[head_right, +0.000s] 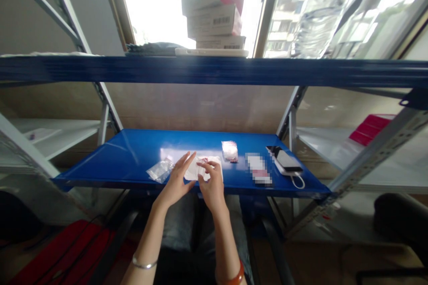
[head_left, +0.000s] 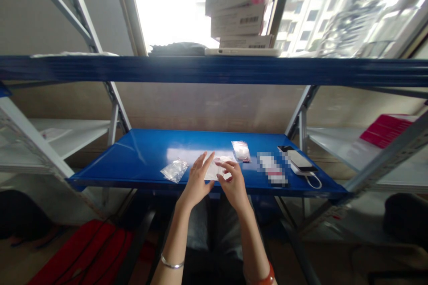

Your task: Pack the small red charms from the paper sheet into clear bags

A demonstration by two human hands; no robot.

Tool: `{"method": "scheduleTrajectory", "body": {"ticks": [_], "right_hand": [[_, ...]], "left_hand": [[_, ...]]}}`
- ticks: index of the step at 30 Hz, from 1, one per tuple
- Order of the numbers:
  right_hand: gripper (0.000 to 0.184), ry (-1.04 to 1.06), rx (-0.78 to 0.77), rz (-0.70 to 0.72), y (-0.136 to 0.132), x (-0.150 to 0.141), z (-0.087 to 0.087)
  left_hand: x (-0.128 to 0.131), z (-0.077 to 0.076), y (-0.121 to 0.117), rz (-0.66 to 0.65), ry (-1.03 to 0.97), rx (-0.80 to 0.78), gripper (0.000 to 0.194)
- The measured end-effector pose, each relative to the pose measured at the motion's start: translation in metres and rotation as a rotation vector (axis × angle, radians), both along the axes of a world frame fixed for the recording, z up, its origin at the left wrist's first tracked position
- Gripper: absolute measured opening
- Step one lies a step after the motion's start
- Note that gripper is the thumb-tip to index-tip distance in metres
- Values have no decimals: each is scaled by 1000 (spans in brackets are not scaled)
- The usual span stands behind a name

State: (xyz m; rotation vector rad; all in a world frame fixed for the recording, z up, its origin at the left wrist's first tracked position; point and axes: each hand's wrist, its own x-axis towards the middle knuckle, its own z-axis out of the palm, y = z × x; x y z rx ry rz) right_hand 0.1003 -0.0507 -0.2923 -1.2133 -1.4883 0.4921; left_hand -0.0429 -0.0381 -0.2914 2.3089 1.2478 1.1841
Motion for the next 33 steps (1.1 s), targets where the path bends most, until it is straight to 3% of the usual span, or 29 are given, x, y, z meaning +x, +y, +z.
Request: {"method": "scheduleTrajectory", "body": {"ticks": [4, 10, 17, 26, 33], "right_hand": [[32, -26, -41, 108, 1, 0, -3], [27, 1, -48, 169, 2, 0, -4], [29, 46, -126, 125, 6, 2, -8], [26, 67, -141, 122, 4, 7, -2], [21, 190, -129, 93, 10, 7, -9]], "left_hand": [[-6, -4, 2, -42, 54, -81, 87], [-5, -1, 1, -53, 12, -50, 67], [-1, 5, -3, -77, 18, -38, 66], [0, 11, -8, -25, 70, -92, 62], [0, 14, -10, -1, 62, -129, 65]]}}
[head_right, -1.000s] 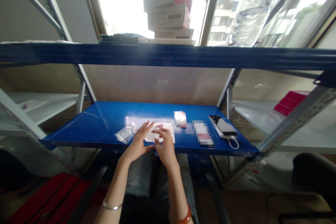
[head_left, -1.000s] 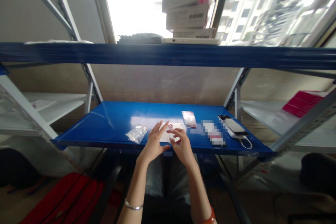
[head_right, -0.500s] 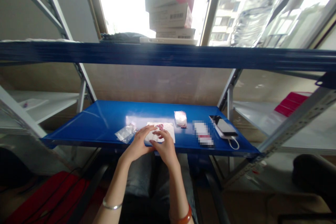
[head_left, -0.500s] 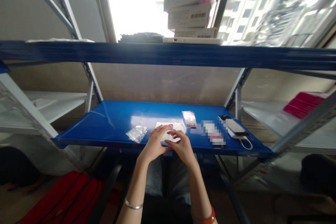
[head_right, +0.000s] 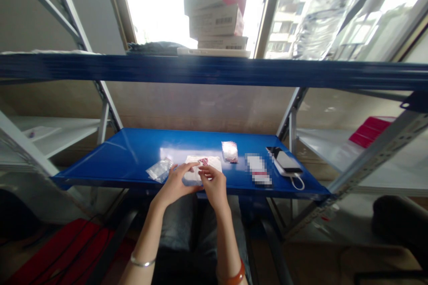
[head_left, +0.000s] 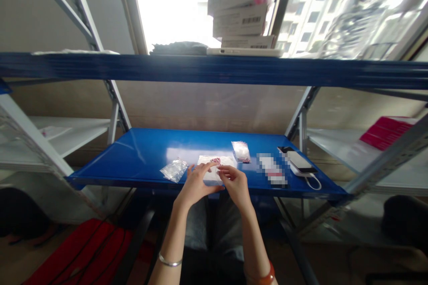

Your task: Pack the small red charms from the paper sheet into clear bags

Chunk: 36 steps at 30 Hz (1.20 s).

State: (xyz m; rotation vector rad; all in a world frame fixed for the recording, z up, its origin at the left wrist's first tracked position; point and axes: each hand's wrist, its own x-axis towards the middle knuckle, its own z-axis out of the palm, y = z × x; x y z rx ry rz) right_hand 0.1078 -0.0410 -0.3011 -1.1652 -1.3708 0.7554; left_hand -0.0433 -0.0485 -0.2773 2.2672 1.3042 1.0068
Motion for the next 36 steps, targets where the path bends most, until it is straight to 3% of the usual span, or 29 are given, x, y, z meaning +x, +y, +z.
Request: {"method": "scheduleTrajectory", "body": {"ticks": [8, 14, 17, 21, 24, 28, 36], "right_hand": [[26, 118, 4, -4, -3, -3, 4], [35, -15, 59, -276, 6, 6, -3], [34, -122, 70, -354, 18, 13, -22], [31, -237, 70, -341, 34, 15, -49], [28, -331, 86, -360, 45, 12, -59], [22, -487, 58, -427, 63, 9, -61], [18, -666, 60, -464, 79, 5, -72]], "left_hand": [[1, -4, 5, -56, -156, -1, 62], [-8, -13, 19, -81, -371, -106, 53], [-13, -22, 42, -106, -631, -229, 50], [-15, -40, 82, -200, -1171, -405, 43], [-16, -55, 104, -227, -1380, -629, 45], [-17, -65, 113, -287, -1436, -847, 43], [-22, -67, 105, -420, -1411, -954, 39]]}}
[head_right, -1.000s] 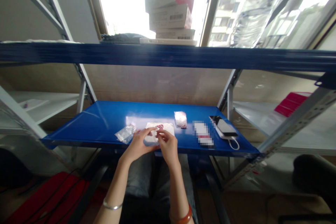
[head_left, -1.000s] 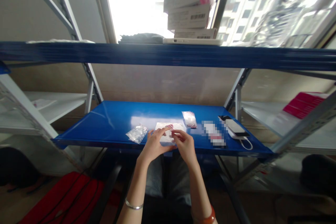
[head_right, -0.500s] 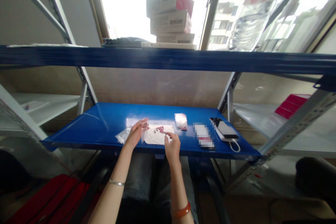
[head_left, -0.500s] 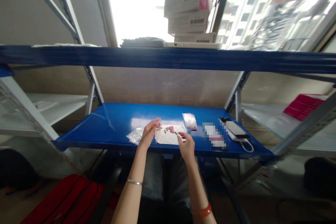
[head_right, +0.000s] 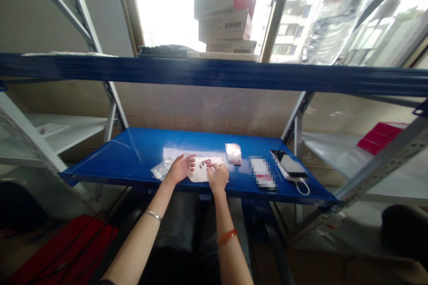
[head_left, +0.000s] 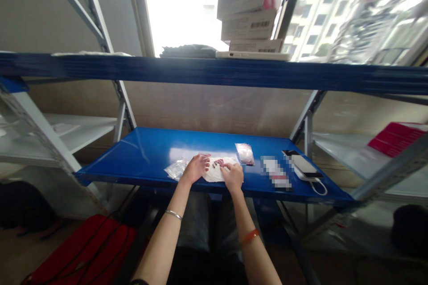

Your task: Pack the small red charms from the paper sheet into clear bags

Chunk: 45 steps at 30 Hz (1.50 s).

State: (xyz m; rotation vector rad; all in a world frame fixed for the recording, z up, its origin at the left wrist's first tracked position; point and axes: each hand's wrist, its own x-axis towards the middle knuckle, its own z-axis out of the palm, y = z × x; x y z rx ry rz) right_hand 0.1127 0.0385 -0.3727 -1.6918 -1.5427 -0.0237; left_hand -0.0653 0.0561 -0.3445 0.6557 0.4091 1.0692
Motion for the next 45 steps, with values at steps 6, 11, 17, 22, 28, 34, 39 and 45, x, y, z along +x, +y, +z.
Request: {"method": "scheduleTrajectory", "body": {"ticks": [6, 11, 17, 22, 28, 34, 39, 45], "right_hand": [[18, 6, -29, -18, 0, 0, -1], [24, 68, -6, 0, 2, 1, -2], [36, 310, 102, 66, 1, -2, 19], [38, 402, 86, 238, -1, -16, 55], [37, 294, 55, 416, 11, -31, 70], [34, 181, -27, 213, 44, -6, 42], [25, 155, -122, 139, 62, 25, 11], [26, 150, -131, 118, 70, 37, -5]], "left_hand": [[-1, -1, 2, -33, -33, -6, 38], [-1, -3, 3, -52, -21, -17, 37], [0, -8, 6, -49, 20, 0, 37], [0, -9, 7, -28, 60, -7, 33], [1, -8, 5, 26, 56, -41, 23], [3, -4, 4, -56, -20, -27, 35], [1, -4, 6, -84, -66, -59, 38], [1, -4, 6, -105, -69, -74, 41]]}}
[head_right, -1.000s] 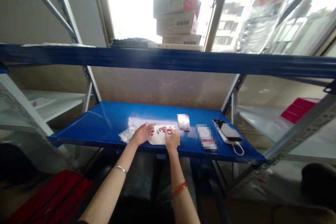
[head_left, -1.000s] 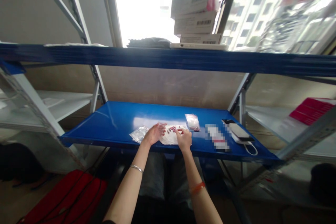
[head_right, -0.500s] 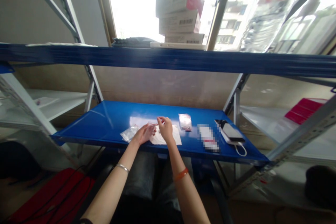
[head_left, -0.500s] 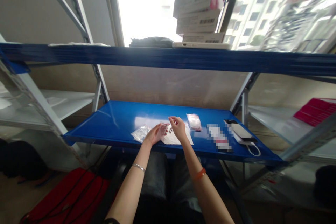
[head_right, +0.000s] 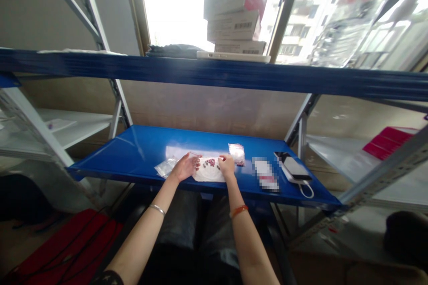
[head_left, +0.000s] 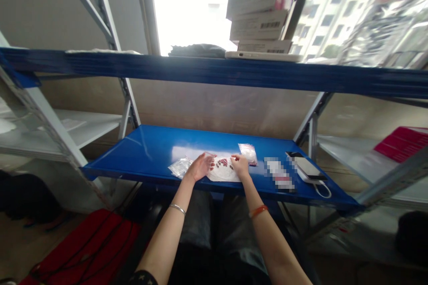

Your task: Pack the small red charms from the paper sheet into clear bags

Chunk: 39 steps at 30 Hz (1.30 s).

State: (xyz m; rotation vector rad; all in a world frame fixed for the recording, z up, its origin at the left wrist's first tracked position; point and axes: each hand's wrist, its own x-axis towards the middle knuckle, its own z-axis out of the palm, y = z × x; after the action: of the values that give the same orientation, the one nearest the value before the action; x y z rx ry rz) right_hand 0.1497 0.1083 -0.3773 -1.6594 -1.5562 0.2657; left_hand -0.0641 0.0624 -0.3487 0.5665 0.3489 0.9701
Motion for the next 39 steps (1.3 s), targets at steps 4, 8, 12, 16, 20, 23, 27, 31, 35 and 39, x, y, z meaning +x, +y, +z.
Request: {"method": "scheduleTrajectory", "body": {"ticks": [4, 8, 12, 16, 20, 23, 27, 31, 35, 39], "right_hand": [[24, 3, 24, -17, -2, 1, -2], [23, 8, 39, -17, -5, 3, -3], [22, 19, 44, -18, -5, 4, -4], [20, 30, 57, -17, -4, 4, -5], [18, 41, 67, -12, -2, 4, -6], [17, 51, 78, -12, -2, 3, -5], [22, 80, 109, -12, -6, 0, -3], [31, 116, 152, 16, -18, -10, 9], [36, 230, 196, 156, -33, -26, 40], [38, 270, 224, 308, -46, -43, 71]], "left_hand": [[1, 0, 0, -12, 11, 0, 41], [1, -1, 1, -12, 12, -5, 41], [1, -2, 2, 0, 16, -7, 39], [1, -4, 3, 15, 15, -5, 38], [1, -4, 4, 16, 16, -9, 37], [0, -4, 3, 13, 17, -8, 38], [0, -3, 3, 5, 17, -1, 39], [1, -3, 2, -7, 29, 18, 39], [1, -5, 3, -31, 44, 62, 41], [0, -7, 5, 0, 54, 28, 41]]}}
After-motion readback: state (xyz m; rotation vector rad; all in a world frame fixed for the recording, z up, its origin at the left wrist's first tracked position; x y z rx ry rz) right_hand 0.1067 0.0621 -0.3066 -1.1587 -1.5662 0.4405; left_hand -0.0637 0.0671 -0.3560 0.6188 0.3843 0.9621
